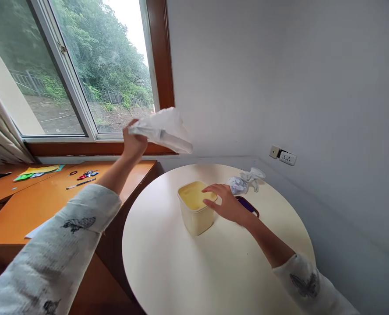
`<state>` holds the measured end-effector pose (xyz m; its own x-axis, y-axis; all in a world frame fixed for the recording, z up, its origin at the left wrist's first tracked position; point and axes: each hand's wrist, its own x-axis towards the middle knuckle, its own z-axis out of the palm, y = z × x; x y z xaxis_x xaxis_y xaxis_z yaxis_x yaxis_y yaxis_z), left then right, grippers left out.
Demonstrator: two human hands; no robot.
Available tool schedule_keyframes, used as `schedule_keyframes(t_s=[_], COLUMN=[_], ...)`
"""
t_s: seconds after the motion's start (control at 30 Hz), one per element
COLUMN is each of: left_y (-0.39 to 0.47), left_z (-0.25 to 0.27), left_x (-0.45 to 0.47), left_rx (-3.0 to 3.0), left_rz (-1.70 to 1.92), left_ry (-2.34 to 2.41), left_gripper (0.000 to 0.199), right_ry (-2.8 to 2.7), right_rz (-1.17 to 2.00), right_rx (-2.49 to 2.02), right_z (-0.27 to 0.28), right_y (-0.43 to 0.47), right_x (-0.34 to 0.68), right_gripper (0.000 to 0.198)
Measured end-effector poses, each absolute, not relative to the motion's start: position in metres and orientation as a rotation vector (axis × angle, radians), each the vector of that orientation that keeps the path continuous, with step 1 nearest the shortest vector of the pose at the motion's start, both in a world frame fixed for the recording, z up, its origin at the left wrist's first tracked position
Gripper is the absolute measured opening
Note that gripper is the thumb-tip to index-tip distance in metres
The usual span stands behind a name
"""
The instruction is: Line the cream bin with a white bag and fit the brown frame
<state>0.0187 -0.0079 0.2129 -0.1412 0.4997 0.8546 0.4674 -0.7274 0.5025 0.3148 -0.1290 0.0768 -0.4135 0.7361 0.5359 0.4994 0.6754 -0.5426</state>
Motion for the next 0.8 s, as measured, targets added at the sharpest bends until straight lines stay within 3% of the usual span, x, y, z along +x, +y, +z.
schedule_keyframes(t_s=[0.23,0.4,0.63,0.8], left_y=[-0.021,-0.032,-0.031,-0.03], left_z=[0.059,-0.003,0.013,0.071], left_x=[-0.01,-0.029,-0.041,-0.045], left_rx=[2.105,2.147,2.305,2.351], left_rz=[1.396,0.908,0.305,0.017], left_ry=[1.689,1.837,1.761,1.674], left_gripper=[0.025,0.034,0.033,0.076], right_ry=[-2.288,-2.256,-2.222,-2.13], right_rz=[0.254,0.248,0.238,0.175], right_rx=[-0.933,-0.928,-0.924,-0.904], right_z=[0.059,0.048,0.042,0.041], right_y=[-0.14,-0.142,-0.14,-0.139], right_x=[0.311,0.308,0.308,0.312], right_gripper=[0.03,0.024,0.018,0.023])
